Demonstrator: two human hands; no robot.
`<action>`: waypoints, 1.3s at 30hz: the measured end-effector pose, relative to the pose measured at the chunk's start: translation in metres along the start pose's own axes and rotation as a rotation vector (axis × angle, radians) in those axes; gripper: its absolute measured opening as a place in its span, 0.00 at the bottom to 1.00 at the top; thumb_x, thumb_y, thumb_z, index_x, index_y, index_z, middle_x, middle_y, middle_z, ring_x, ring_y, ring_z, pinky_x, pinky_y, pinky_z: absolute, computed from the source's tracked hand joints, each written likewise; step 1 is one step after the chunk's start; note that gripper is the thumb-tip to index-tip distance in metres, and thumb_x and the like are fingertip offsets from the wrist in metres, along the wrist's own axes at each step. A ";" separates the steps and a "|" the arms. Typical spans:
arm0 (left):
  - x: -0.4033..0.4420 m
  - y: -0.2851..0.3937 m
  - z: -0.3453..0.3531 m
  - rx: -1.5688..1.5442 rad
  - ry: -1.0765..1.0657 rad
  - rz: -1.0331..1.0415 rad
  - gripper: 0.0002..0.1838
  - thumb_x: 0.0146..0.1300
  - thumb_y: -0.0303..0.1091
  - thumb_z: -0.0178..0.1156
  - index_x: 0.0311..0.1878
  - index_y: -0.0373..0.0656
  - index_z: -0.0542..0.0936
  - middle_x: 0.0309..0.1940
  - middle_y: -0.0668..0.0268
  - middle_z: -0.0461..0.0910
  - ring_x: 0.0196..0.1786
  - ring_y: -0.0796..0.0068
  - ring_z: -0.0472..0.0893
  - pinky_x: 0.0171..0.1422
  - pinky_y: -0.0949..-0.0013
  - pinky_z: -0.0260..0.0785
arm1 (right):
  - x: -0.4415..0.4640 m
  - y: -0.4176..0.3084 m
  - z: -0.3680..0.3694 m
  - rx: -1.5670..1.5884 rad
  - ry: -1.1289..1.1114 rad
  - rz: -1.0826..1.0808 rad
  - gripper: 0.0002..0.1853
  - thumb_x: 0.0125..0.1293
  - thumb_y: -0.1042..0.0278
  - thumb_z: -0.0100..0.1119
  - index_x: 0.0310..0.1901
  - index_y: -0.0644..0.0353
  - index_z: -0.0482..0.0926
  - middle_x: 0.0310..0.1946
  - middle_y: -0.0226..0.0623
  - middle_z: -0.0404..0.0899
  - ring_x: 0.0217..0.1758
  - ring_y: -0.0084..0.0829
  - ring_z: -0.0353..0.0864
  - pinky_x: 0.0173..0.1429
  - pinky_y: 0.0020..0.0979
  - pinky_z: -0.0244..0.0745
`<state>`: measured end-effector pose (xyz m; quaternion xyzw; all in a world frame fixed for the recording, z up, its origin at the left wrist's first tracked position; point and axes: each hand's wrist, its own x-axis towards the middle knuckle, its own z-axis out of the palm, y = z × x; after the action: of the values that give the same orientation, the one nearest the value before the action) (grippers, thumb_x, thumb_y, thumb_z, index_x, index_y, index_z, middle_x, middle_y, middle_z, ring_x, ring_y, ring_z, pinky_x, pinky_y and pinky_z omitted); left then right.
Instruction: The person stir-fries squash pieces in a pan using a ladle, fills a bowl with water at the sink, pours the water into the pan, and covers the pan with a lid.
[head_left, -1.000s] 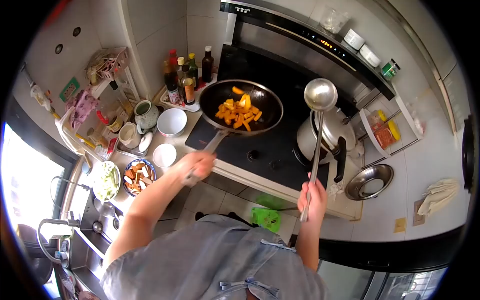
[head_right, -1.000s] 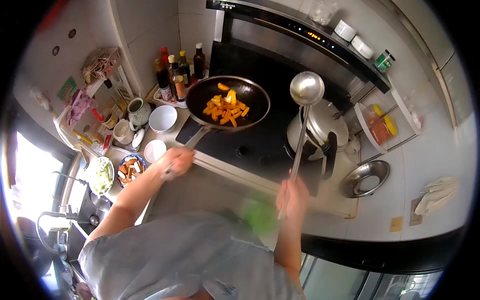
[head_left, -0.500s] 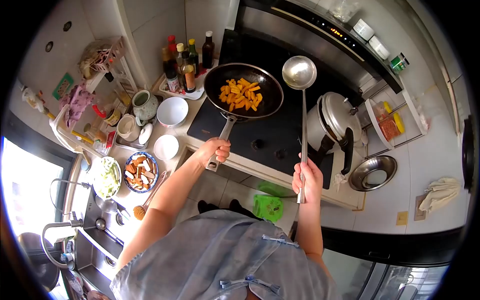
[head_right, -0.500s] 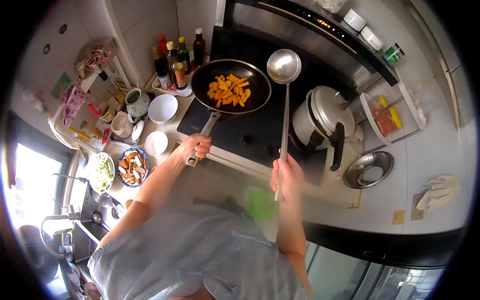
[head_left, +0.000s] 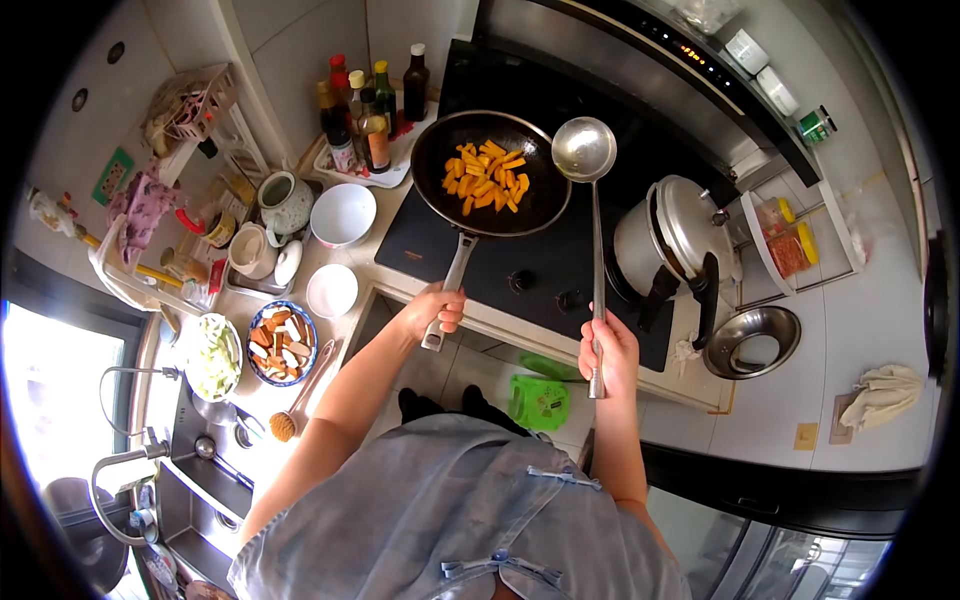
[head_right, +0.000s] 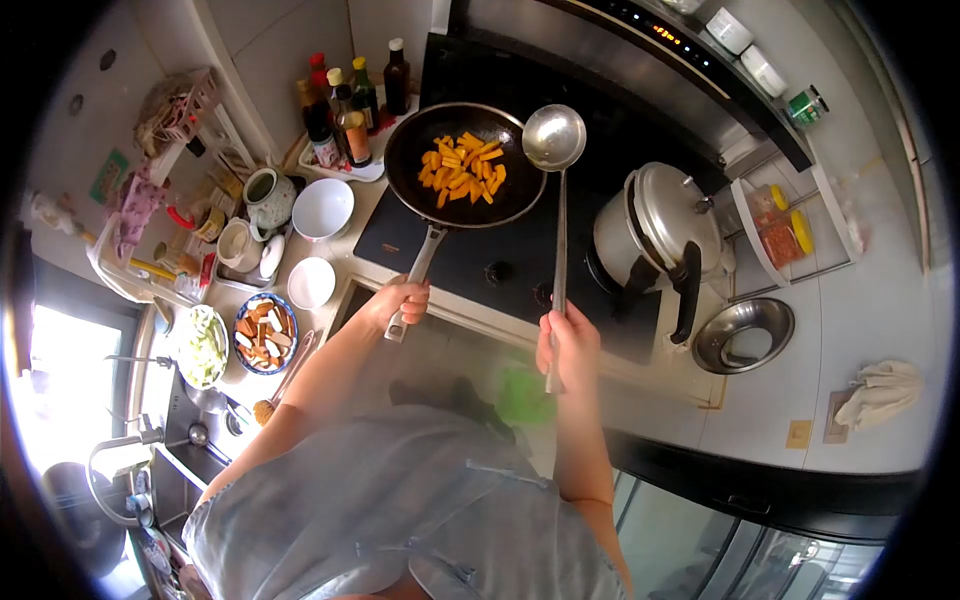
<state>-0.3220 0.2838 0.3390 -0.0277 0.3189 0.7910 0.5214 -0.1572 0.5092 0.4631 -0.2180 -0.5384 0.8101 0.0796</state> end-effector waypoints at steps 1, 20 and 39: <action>0.002 0.001 0.000 0.018 0.010 -0.001 0.05 0.58 0.24 0.50 0.33 0.43 0.64 0.17 0.74 0.60 0.14 0.87 0.58 0.14 0.80 0.50 | 0.001 0.001 0.000 -0.009 0.008 0.003 0.13 0.66 0.72 0.46 0.51 0.62 0.71 0.25 0.32 0.70 0.11 0.17 0.62 0.11 0.21 0.59; -0.037 -0.031 -0.061 0.081 0.407 0.262 0.15 0.64 0.43 0.48 0.43 0.41 0.69 0.35 0.61 0.72 0.39 0.66 0.74 0.44 0.60 0.70 | 0.138 0.036 0.016 -0.505 0.066 0.037 0.09 0.62 0.72 0.49 0.24 0.61 0.66 0.15 0.28 0.64 0.10 0.20 0.64 0.11 0.26 0.60; -0.177 -0.083 -0.079 -0.137 0.694 0.390 0.11 0.64 0.40 0.46 0.38 0.44 0.72 0.28 0.66 0.74 0.36 0.68 0.75 0.46 0.61 0.68 | 0.131 -0.050 -0.061 -1.574 -0.159 -0.523 0.08 0.61 0.72 0.49 0.39 0.66 0.71 0.24 0.43 0.72 0.23 0.38 0.76 0.25 0.37 0.71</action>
<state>-0.1948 0.1202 0.3036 -0.2667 0.4218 0.8382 0.2198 -0.2532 0.6282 0.4535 -0.0199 -0.9847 0.1654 0.0515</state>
